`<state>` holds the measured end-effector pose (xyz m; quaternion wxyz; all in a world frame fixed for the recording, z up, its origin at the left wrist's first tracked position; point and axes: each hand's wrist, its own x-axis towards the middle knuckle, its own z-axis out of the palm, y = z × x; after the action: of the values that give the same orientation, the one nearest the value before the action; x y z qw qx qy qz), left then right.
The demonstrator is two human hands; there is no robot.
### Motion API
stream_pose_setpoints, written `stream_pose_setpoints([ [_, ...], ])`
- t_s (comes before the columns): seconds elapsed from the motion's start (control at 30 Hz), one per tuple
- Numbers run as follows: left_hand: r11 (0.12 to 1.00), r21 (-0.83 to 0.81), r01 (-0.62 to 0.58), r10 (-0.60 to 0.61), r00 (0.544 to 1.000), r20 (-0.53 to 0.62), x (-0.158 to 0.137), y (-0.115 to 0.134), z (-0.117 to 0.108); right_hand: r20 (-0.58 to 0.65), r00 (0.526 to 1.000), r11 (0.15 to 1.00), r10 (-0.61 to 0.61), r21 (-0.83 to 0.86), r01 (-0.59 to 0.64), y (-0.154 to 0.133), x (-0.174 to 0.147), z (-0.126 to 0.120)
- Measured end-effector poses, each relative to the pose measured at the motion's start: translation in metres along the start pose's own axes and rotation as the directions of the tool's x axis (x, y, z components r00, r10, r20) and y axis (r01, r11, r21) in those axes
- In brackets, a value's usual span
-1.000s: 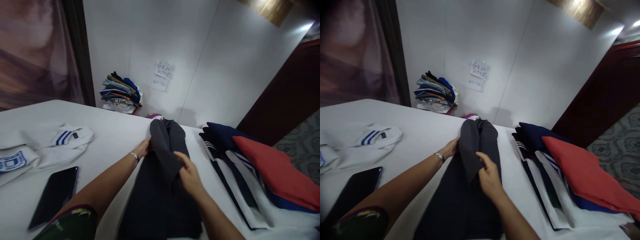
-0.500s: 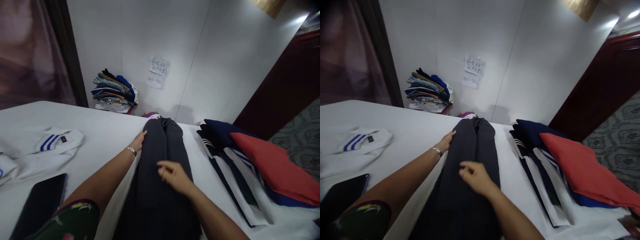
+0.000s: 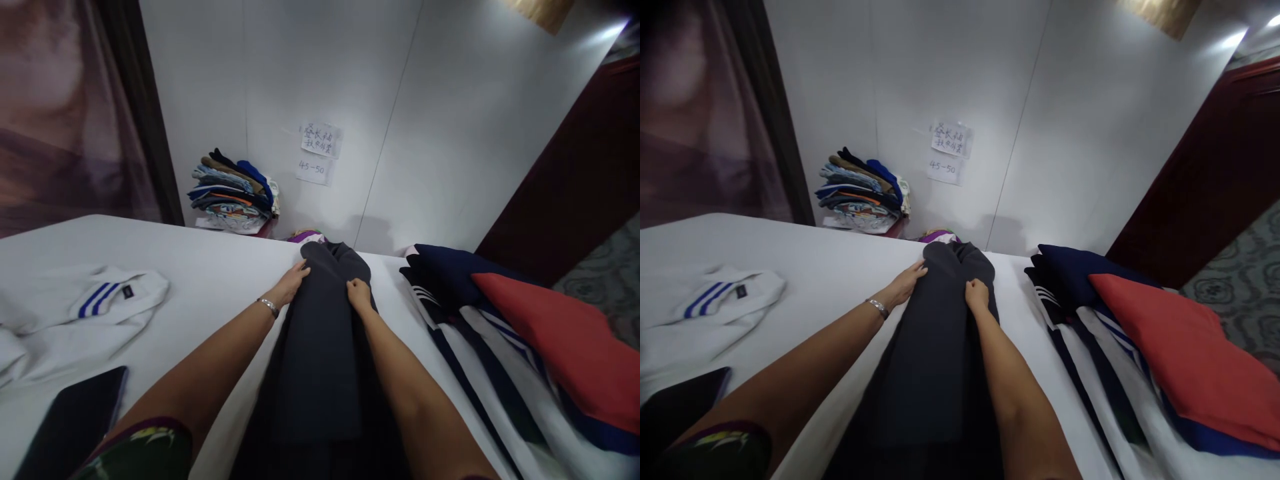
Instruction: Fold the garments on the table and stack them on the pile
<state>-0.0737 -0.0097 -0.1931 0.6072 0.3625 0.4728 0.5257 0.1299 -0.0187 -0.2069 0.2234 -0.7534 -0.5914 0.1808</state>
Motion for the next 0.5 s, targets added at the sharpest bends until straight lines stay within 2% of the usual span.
stream_pose_setpoints([
  [0.1, 0.989, 0.122, 0.080, -0.070, 0.994, -0.081, -0.003, -0.020, 0.003, 0.026, 0.999, 0.995, 0.045, -0.087, -0.042, 0.026, -0.009, 0.003],
  [0.23, 0.979, 0.192, 0.065, -0.035, 0.987, -0.159, -0.017, -0.041, 0.005, 0.062, 0.998, 0.988, 0.033, -0.155, -0.023, 0.034, -0.009, 0.007],
  [0.37, 0.963, 0.269, -0.032, 0.059, 0.994, -0.094, -0.031, -0.046, 0.005, 0.089, 0.996, 0.981, -0.019, -0.189, 0.035, 0.025, -0.002, -0.001],
  [0.5, 0.920, 0.363, -0.147, 0.170, 0.985, -0.033, -0.036, -0.051, 0.009, 0.054, 0.980, 0.966, -0.190, -0.169, 0.197, 0.000, 0.007, -0.016],
])
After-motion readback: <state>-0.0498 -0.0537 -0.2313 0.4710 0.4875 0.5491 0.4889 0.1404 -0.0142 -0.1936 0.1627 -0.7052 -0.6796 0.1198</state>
